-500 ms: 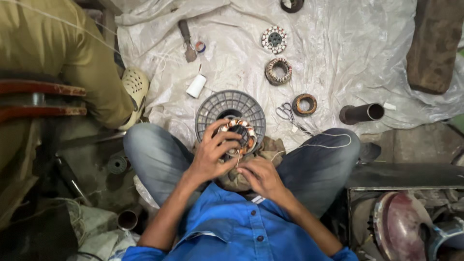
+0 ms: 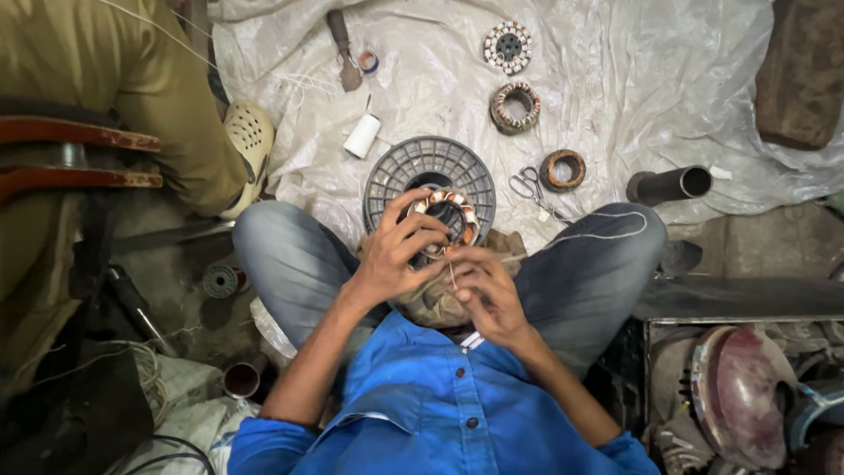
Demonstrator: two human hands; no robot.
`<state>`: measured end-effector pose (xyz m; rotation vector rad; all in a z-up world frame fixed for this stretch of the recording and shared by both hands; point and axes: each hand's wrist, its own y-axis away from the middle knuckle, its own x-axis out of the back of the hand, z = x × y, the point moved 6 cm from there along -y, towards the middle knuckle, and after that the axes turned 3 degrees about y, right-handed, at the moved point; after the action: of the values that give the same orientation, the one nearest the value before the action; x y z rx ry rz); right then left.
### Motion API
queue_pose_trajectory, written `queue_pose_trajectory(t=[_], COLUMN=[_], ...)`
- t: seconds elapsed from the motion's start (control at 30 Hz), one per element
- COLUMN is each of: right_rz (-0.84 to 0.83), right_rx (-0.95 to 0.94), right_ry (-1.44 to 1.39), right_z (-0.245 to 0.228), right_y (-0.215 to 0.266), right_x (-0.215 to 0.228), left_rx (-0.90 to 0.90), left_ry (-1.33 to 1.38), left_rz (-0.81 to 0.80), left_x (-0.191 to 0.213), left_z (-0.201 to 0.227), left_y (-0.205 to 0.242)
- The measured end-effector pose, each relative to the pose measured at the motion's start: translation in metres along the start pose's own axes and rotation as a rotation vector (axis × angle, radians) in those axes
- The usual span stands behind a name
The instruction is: The person sits on the floor and ties a white string around a circular motor stator to secure copper windings. The person repeatedly wraps and knots the string by hand to hold the coils in place.
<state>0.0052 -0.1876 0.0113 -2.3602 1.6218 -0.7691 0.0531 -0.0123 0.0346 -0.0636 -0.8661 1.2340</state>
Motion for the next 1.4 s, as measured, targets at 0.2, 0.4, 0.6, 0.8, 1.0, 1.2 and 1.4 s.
queue_pose_trajectory(t=[0.2,0.4,0.6,0.8,1.0,1.2,1.4], right_rz=[0.024,0.128,0.102,0.011,0.024,-0.202,-0.357], right_rx=[-0.303,-0.393,-0.367,-0.086,-0.026,-0.054,-0.136], right_ry=[-0.233,-0.493,-0.311,0.043,0.226,0.354,0.051], right_z=[0.028,0.044,0.038,0.0,-0.028,-0.02,-0.011], right_y=[0.02,0.041,0.04,0.01,0.006,0.008,0.022], right_x=[-0.013,-0.028,-0.028,-0.021,-0.017,-0.022,0.004], left_rx=[0.035,0.017,0.017,-0.001,-0.006,-0.046,-0.174], left_ry=[-0.016,-0.029,-0.036,-0.036,-0.023,-0.05,-0.003], left_rz=[-0.015,-0.014,-0.017,-0.019,-0.012,0.003,-0.101], left_x=[0.001,0.001,0.001,0.002,0.003,0.004,-0.016], left_z=[0.004,0.004,0.003,0.0,0.001,0.009,0.046], left_y=[0.0,-0.005,-0.003,-0.004,-0.006,-0.007,0.039])
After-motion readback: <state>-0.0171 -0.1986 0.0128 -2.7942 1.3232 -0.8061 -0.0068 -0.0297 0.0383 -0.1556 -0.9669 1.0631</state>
